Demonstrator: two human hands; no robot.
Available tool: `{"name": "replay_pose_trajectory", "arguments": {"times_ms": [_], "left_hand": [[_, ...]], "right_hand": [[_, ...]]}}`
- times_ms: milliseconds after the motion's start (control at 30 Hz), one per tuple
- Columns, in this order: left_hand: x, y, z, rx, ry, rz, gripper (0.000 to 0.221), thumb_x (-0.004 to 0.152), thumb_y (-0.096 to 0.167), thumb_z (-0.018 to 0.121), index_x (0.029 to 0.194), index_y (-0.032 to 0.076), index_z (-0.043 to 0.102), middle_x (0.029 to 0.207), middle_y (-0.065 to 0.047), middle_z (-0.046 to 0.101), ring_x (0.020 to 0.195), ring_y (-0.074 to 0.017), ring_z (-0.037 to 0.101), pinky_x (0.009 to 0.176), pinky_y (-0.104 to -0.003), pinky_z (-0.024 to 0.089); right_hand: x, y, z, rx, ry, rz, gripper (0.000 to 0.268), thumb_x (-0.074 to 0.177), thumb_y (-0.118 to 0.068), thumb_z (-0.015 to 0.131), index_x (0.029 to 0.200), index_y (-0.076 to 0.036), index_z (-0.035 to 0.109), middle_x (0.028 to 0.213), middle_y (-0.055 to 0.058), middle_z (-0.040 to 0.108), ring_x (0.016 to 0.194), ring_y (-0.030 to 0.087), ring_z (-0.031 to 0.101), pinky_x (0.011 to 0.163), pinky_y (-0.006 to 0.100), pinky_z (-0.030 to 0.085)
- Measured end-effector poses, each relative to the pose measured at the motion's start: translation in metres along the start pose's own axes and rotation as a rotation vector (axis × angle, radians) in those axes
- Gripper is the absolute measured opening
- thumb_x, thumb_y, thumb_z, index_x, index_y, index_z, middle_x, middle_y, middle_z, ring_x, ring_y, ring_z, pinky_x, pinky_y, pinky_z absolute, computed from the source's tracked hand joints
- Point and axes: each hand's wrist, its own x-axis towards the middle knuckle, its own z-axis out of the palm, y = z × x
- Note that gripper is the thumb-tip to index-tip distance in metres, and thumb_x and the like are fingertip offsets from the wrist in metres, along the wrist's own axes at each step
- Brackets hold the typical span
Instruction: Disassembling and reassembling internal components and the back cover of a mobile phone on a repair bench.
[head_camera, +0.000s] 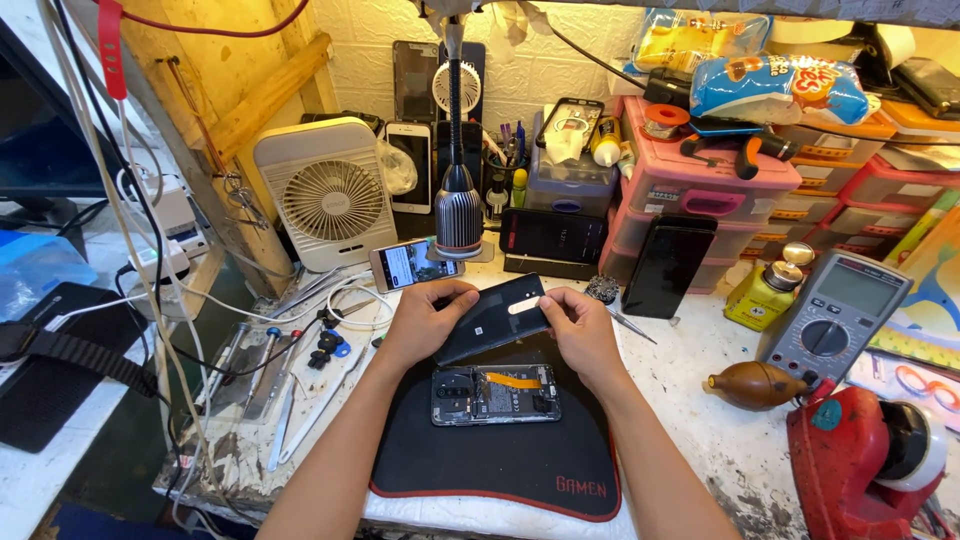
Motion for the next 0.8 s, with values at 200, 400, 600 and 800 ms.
{"name": "replay_pose_trajectory", "arguments": {"times_ms": [200,400,600,800], "left_hand": [[0.007,-0.015,-0.005,-0.009,0.061,-0.059,0.017,0.098,0.016,0.068,0.096,0.007,0.082,0.067,-0.008,0.071,0.072,-0.0175,0.068,0.077,-0.032,0.056],[0.011,-0.029,0.001,-0.435,0.028,-0.291,0.022,0.097,0.001,0.062,0.116,-0.001,0.074,0.089,-0.011,0.073,0.081,-0.0181,0.069,0.074,-0.030,0.061],[0.005,-0.023,0.003,-0.598,-0.191,-0.380,0.032,0.090,0.003,0.074,0.121,0.000,0.064,0.096,-0.012,0.064,0.088,-0.0237,0.073,0.074,-0.034,0.064],[-0.002,-0.023,0.013,-0.549,-0.197,-0.333,0.026,0.086,0.004,0.080,0.108,0.001,0.069,0.089,-0.016,0.069,0.081,-0.0268,0.074,0.072,-0.038,0.064]], "right_hand": [[-0.001,-0.004,0.007,0.174,-0.028,0.152,0.040,0.111,-0.014,0.037,0.121,0.005,0.071,0.077,0.014,0.069,0.059,0.014,0.062,0.058,0.025,0.054],[0.003,0.011,0.008,0.264,-0.199,0.108,0.051,0.111,-0.029,0.033,0.129,0.003,0.068,0.098,0.018,0.075,0.079,0.022,0.071,0.067,0.032,0.060],[-0.019,-0.019,0.020,0.300,-0.441,0.057,0.069,0.108,-0.049,0.028,0.164,-0.010,0.023,0.144,0.021,0.055,0.127,0.031,0.061,0.100,0.044,0.055],[-0.016,0.001,0.015,0.489,-0.634,0.255,0.075,0.102,-0.060,0.024,0.157,-0.012,0.042,0.145,0.023,0.057,0.130,0.039,0.060,0.107,0.055,0.049]]}}
